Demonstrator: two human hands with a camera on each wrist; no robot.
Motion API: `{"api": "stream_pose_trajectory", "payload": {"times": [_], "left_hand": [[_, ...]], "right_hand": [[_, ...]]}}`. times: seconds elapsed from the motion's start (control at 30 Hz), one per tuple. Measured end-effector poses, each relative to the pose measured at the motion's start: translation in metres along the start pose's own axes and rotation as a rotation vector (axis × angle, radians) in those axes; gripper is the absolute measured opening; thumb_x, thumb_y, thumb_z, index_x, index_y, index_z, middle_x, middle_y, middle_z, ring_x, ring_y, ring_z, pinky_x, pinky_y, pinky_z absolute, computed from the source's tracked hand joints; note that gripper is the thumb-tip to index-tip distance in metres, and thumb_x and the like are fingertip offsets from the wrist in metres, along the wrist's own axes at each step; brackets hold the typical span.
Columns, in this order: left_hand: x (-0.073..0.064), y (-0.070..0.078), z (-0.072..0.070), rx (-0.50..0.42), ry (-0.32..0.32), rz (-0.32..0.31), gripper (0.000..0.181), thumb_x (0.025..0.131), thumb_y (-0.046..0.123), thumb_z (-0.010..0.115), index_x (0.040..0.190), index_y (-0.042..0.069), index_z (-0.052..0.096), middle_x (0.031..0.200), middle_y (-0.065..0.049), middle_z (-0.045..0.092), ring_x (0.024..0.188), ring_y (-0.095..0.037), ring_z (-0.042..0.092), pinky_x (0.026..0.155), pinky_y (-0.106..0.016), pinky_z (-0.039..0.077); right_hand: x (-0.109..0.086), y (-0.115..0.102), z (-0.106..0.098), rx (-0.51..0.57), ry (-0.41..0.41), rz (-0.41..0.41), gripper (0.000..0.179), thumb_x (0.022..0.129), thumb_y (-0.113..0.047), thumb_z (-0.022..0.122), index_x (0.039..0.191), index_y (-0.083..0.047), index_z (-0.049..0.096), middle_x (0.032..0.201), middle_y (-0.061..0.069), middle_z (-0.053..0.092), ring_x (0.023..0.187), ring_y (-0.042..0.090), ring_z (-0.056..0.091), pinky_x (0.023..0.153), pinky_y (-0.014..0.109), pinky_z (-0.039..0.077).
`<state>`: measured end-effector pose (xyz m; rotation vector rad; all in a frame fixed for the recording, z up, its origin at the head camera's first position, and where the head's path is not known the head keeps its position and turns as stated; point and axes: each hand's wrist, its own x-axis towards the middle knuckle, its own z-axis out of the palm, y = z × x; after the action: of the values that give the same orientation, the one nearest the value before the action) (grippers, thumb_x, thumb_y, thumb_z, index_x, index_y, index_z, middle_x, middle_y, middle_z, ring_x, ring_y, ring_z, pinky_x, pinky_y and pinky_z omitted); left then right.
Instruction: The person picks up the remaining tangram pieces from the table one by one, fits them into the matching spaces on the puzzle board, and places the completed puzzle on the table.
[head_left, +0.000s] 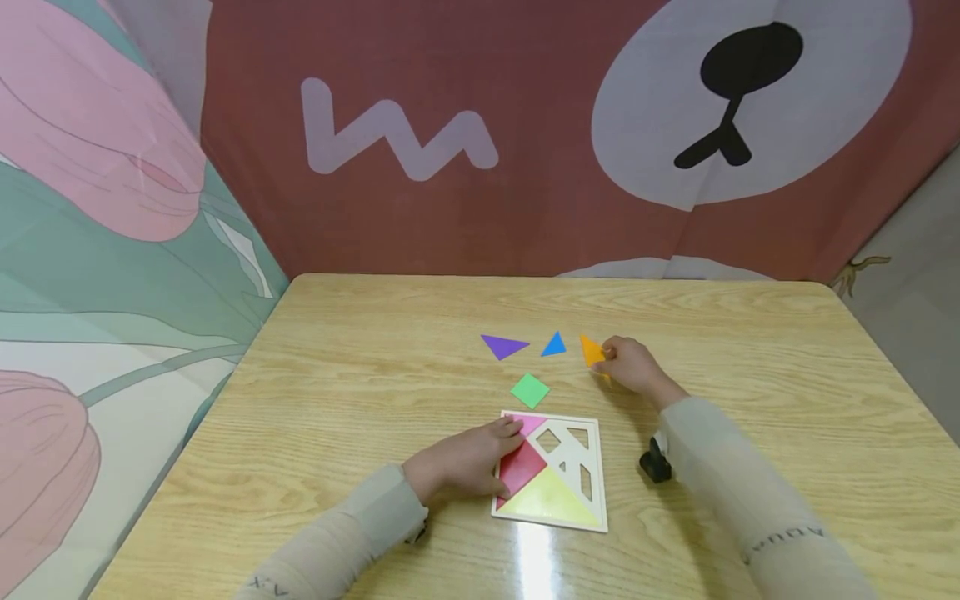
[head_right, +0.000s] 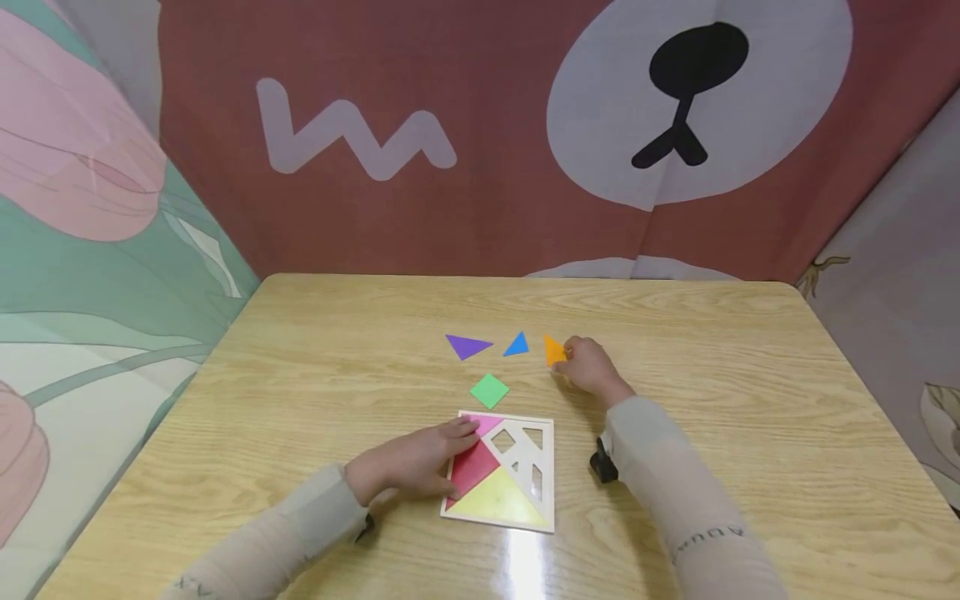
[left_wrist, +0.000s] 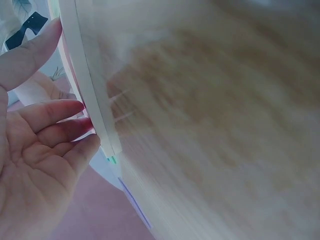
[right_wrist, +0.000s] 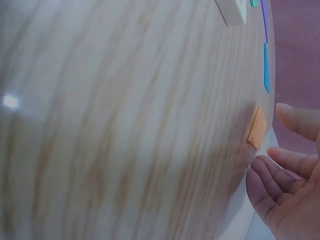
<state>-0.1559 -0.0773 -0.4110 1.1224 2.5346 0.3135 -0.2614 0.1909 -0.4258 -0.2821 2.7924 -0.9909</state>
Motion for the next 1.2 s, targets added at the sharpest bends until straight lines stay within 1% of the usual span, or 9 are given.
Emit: {"api": "stream_pose_trajectory", "payload": {"times": [0.07, 0.13, 0.2, 0.23, 0.3, 0.4, 0.53, 0.83, 1.2], "left_hand": [[0.0, 0.0, 0.0, 0.001, 0.002, 0.001, 0.072, 0.072, 0.029, 0.067, 0.131, 0.002, 0.036, 0.137, -0.012, 0.027, 0.127, -0.023, 0.019, 0.101, -0.025, 0.018], [0.0, 0.0, 0.0, 0.005, 0.003, 0.001, 0.072, 0.072, 0.03, 0.067, 0.13, 0.002, 0.036, 0.137, -0.012, 0.028, 0.127, -0.023, 0.02, 0.101, -0.026, 0.018], [0.0, 0.0, 0.0, 0.015, 0.004, 0.0, 0.071, 0.072, 0.03, 0.066, 0.13, 0.002, 0.037, 0.137, -0.012, 0.028, 0.127, -0.023, 0.02, 0.101, -0.025, 0.018], [0.0, 0.0, 0.0, 0.019, 0.006, 0.0, 0.07, 0.072, 0.03, 0.065, 0.13, 0.002, 0.037, 0.137, -0.011, 0.028, 0.126, -0.023, 0.02, 0.101, -0.025, 0.018], [0.0, 0.0, -0.001, 0.028, 0.008, -0.002, 0.069, 0.073, 0.03, 0.065, 0.13, 0.001, 0.038, 0.136, -0.011, 0.029, 0.126, -0.023, 0.021, 0.101, -0.025, 0.019], [0.0, 0.001, -0.002, 0.033, 0.012, -0.005, 0.068, 0.073, 0.029, 0.065, 0.129, 0.001, 0.039, 0.136, -0.011, 0.03, 0.126, -0.023, 0.022, 0.101, -0.025, 0.019], [0.0, 0.001, -0.002, 0.04, 0.005, -0.007, 0.068, 0.073, 0.029, 0.065, 0.129, 0.001, 0.039, 0.136, -0.011, 0.03, 0.126, -0.023, 0.022, 0.101, -0.025, 0.019], [0.003, 0.0, -0.001, 0.057, 0.001, 0.004, 0.067, 0.074, 0.03, 0.064, 0.129, 0.002, 0.038, 0.136, -0.011, 0.03, 0.126, -0.022, 0.021, 0.101, -0.025, 0.019], [0.002, 0.0, 0.001, 0.031, -0.003, -0.013, 0.069, 0.073, 0.03, 0.065, 0.13, 0.002, 0.037, 0.137, -0.011, 0.028, 0.126, -0.023, 0.021, 0.101, -0.026, 0.018]], "right_hand": [[0.001, -0.001, 0.001, 0.002, 0.01, 0.002, 0.032, 0.08, -0.011, 0.059, 0.097, 0.015, 0.049, 0.082, 0.022, 0.051, 0.071, 0.027, 0.048, 0.064, 0.035, 0.042], [0.002, -0.002, 0.002, -0.004, 0.024, 0.001, 0.023, 0.079, -0.01, 0.06, 0.083, 0.009, 0.048, 0.067, 0.013, 0.044, 0.058, 0.021, 0.042, 0.053, 0.029, 0.036], [0.003, -0.003, 0.003, -0.01, 0.03, 0.015, 0.023, 0.078, -0.011, 0.061, 0.073, 0.004, 0.045, 0.059, 0.007, 0.035, 0.051, 0.016, 0.032, 0.048, 0.026, 0.028], [0.003, -0.004, 0.003, -0.023, 0.036, 0.015, 0.023, 0.078, -0.011, 0.062, 0.073, 0.005, 0.046, 0.059, 0.006, 0.036, 0.05, 0.016, 0.033, 0.047, 0.025, 0.028], [0.004, -0.005, 0.004, -0.061, 0.047, 0.012, 0.024, 0.077, -0.013, 0.063, 0.076, 0.007, 0.05, 0.061, 0.008, 0.042, 0.053, 0.018, 0.036, 0.049, 0.027, 0.032], [0.006, -0.006, 0.007, -0.13, 0.051, 0.019, 0.032, 0.077, -0.017, 0.063, 0.087, 0.012, 0.054, 0.074, 0.015, 0.049, 0.064, 0.023, 0.042, 0.057, 0.032, 0.038], [0.008, -0.006, 0.009, -0.195, 0.047, 0.041, 0.035, 0.078, -0.019, 0.063, 0.092, 0.011, 0.053, 0.081, 0.018, 0.047, 0.071, 0.027, 0.043, 0.063, 0.036, 0.039], [0.009, -0.005, 0.01, -0.164, 0.061, 0.082, 0.042, 0.079, -0.017, 0.061, 0.104, 0.015, 0.049, 0.09, 0.023, 0.047, 0.077, 0.03, 0.046, 0.07, 0.04, 0.041], [0.014, -0.006, 0.014, -0.152, 0.097, 0.122, 0.037, 0.078, -0.018, 0.06, 0.098, 0.012, 0.05, 0.088, 0.022, 0.048, 0.077, 0.031, 0.047, 0.07, 0.041, 0.041]]}}
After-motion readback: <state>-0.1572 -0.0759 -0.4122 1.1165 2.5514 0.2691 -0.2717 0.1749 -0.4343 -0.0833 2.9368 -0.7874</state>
